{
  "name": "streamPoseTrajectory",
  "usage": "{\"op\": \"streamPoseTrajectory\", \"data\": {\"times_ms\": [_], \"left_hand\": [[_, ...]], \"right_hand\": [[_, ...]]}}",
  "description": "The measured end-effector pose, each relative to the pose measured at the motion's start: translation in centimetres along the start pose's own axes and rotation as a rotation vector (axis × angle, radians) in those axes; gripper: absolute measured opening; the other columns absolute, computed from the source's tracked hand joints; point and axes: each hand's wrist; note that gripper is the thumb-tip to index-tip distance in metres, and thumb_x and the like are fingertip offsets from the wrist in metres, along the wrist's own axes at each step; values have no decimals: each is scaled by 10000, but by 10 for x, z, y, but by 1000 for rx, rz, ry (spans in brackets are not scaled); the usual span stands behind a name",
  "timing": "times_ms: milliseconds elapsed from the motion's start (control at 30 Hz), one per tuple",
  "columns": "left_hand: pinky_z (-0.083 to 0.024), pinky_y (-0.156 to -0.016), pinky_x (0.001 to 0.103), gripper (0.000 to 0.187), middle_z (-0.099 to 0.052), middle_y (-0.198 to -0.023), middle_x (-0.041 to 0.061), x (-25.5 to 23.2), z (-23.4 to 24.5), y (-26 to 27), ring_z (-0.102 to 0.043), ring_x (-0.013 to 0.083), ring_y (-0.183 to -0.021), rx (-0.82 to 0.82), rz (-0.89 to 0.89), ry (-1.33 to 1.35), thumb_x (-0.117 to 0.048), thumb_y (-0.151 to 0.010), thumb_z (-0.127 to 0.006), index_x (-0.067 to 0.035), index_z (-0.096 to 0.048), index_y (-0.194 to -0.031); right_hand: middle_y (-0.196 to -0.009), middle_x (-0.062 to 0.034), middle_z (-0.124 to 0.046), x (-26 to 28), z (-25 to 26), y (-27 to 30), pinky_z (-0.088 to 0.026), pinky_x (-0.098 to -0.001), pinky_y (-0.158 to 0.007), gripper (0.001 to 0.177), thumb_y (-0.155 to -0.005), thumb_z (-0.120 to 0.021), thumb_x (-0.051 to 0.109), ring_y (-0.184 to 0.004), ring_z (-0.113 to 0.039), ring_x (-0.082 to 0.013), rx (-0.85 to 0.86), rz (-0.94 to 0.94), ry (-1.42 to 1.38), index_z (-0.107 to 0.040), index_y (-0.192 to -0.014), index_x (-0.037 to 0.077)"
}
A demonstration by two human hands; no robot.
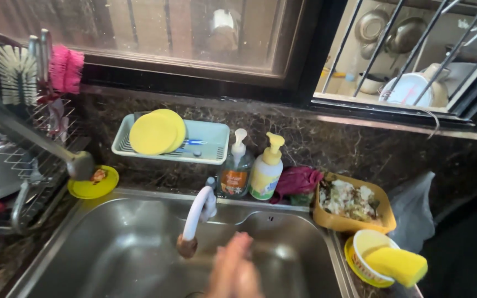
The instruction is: Washing a cleaning cloth in a kitchen sink and using it to wipe down a dining table.
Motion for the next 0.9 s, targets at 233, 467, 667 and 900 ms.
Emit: {"op": "streamPoseTrajectory", "data": {"times_ms": [233,467,667,900], "left_hand": [[-299,-1069,336,715,-717,-1159,106,-120,-18,15,-567,213,-1188,74,196,-382,-645,-965,-362,-50,-737,-1092],[-520,-836,396,786,-704,-817,130,-168,-30,41,-662,239,-814,123,354,-413,-665,-995,-362,29,-715,-889],[-501,-769,374,615,-668,-821,120,-131,-26,41,-614,224,-784,15,174,-283,-556,-1026,-411,17,-633,-996],[-416,-1035,398,574,-609,-1329,187,-114,-35,79,-571,322,-1244,36,-333,-563,-362,-1022,-551,-3,-433,-1454]], "right_hand": [[-1220,-100,-631,107,-11,-8,-451,-439,-1062,670,-1025,-400,727,-1170,-610,-280,66,-359,-994,-390,-1334,132],[-914,-181,-663,177,-41,66,-551,-487,-795,637,-987,-580,619,-771,-661,-350,509,-847,-978,-591,-977,-17],[-660,-13,-646,110,-60,29,-458,-345,-535,488,-879,-557,697,-584,-584,-179,-29,-562,-1909,-584,-695,245],[-621,-96,-556,111,-37,3,-427,-421,-522,633,-1021,-423,626,-573,-531,-284,-423,-305,-584,-570,-778,60]]}}
Point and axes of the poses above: each hand's wrist, its own y-axis away from the middle knuckle, its own z-axis out of the back of the hand, x = y × z
